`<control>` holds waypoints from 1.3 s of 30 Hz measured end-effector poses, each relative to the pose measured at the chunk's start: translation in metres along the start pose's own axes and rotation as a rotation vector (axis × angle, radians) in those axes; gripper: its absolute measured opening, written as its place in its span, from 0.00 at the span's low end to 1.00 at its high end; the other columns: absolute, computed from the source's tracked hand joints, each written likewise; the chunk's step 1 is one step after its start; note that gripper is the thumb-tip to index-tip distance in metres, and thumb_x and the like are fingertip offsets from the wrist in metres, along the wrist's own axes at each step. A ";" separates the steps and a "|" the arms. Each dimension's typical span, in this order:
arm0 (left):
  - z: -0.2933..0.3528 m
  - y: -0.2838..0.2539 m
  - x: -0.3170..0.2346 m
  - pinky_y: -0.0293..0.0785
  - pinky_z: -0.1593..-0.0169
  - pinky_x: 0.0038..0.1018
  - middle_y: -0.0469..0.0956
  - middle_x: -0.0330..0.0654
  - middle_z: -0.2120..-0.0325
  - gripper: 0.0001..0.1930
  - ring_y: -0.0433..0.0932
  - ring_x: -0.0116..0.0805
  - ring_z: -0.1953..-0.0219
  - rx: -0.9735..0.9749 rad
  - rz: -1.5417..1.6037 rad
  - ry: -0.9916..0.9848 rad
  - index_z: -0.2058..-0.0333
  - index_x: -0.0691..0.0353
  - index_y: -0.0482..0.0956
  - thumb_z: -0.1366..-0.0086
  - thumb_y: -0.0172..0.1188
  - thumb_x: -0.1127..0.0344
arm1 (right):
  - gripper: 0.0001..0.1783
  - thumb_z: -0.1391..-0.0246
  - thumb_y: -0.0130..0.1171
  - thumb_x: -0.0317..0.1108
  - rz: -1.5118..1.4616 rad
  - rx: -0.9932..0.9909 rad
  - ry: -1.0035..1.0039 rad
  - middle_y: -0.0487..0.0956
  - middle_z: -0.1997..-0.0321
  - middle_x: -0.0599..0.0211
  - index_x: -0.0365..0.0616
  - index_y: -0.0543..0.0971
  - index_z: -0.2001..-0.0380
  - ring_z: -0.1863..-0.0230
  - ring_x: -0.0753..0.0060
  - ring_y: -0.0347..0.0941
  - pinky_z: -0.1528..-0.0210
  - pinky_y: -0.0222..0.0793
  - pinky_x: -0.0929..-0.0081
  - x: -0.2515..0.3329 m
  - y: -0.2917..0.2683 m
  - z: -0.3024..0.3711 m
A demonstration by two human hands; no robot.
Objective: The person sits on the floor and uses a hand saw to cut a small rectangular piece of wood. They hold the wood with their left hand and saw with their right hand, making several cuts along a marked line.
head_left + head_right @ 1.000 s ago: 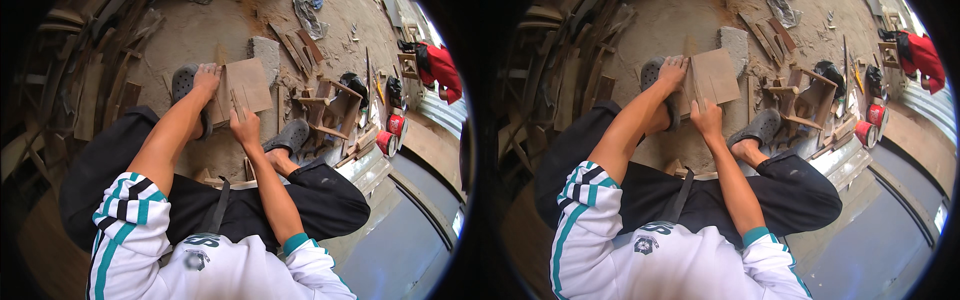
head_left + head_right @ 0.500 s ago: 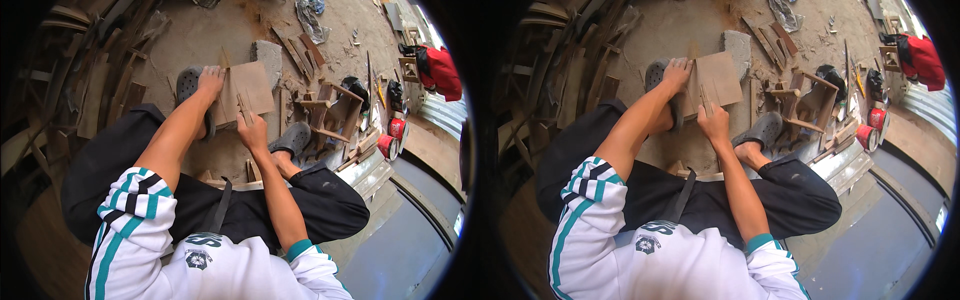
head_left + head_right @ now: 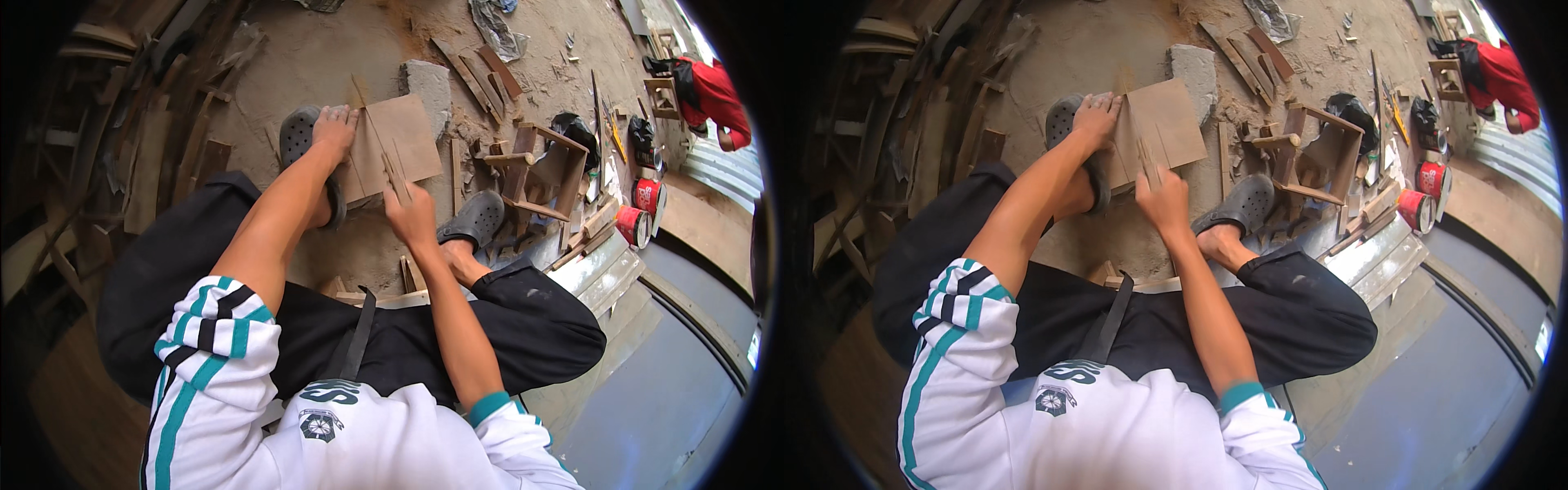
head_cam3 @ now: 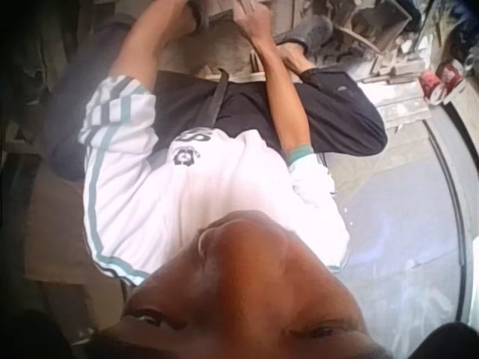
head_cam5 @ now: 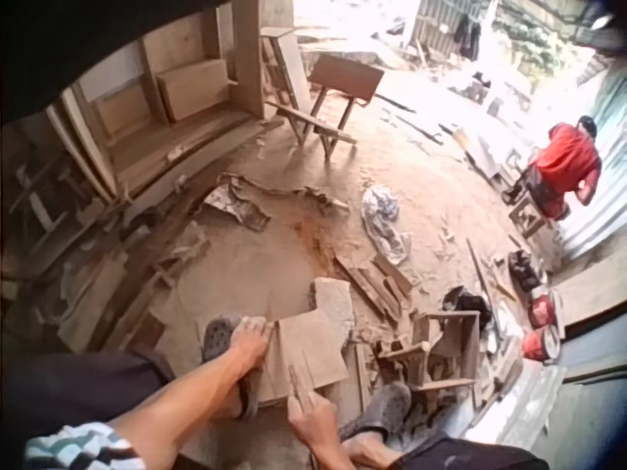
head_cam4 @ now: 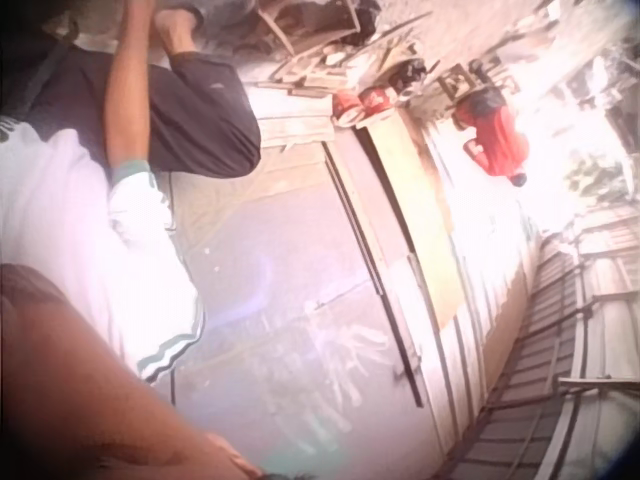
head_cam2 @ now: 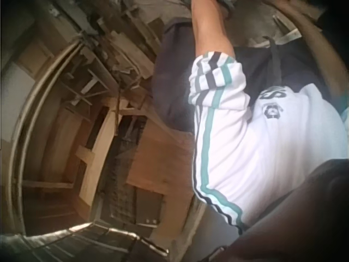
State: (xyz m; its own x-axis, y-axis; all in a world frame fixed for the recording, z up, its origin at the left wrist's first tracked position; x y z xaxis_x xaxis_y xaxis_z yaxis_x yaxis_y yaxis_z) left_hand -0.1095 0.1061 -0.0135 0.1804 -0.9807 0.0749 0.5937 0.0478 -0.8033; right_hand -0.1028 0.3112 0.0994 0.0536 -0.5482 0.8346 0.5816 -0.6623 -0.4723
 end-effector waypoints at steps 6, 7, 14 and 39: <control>0.002 0.003 0.006 0.47 0.26 0.45 0.54 0.49 0.28 0.67 0.57 0.41 0.27 0.024 -0.017 -0.007 0.27 0.60 0.47 0.59 0.79 0.43 | 0.11 0.44 0.61 0.34 -0.058 -0.057 0.050 0.75 0.79 0.46 0.37 0.78 0.72 0.75 0.44 0.77 0.70 0.70 0.59 0.026 -0.041 0.095; 0.003 -0.003 0.001 0.47 0.26 0.45 0.54 0.49 0.28 0.67 0.57 0.41 0.27 0.035 -0.014 0.000 0.27 0.60 0.47 0.59 0.79 0.43 | 0.11 0.45 0.61 0.35 -0.003 -0.039 0.051 0.76 0.77 0.43 0.37 0.78 0.72 0.72 0.39 0.77 0.68 0.72 0.55 0.020 -0.032 0.086; -0.007 0.008 0.007 0.47 0.26 0.46 0.53 0.49 0.27 0.66 0.57 0.41 0.27 -0.052 -0.007 -0.002 0.27 0.61 0.47 0.58 0.79 0.43 | 0.11 0.46 0.58 0.36 0.043 -0.021 -0.015 0.79 0.74 0.41 0.37 0.79 0.70 0.68 0.34 0.77 0.66 0.73 0.48 0.005 0.005 -0.003; -0.006 -0.011 0.001 0.50 0.27 0.47 0.54 0.50 0.28 0.67 0.59 0.44 0.28 -0.018 -0.005 0.024 0.27 0.62 0.46 0.59 0.79 0.43 | 0.14 0.43 0.60 0.37 0.031 -0.105 -0.093 0.77 0.77 0.43 0.35 0.77 0.73 0.72 0.36 0.74 0.69 0.70 0.55 -0.002 0.011 -0.017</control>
State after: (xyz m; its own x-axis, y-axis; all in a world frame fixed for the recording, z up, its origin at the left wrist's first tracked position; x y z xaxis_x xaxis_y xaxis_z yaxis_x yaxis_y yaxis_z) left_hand -0.1199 0.1032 -0.0082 0.1583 -0.9852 0.0654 0.5807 0.0393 -0.8132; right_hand -0.1103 0.2961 0.0872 0.1481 -0.5231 0.8393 0.4905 -0.6981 -0.5216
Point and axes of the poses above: each hand's wrist, its own z-axis away from the middle knuckle, its own y-axis out of the palm, x = y × z, the point moved 8 cm from there along -z, towards the middle knuckle
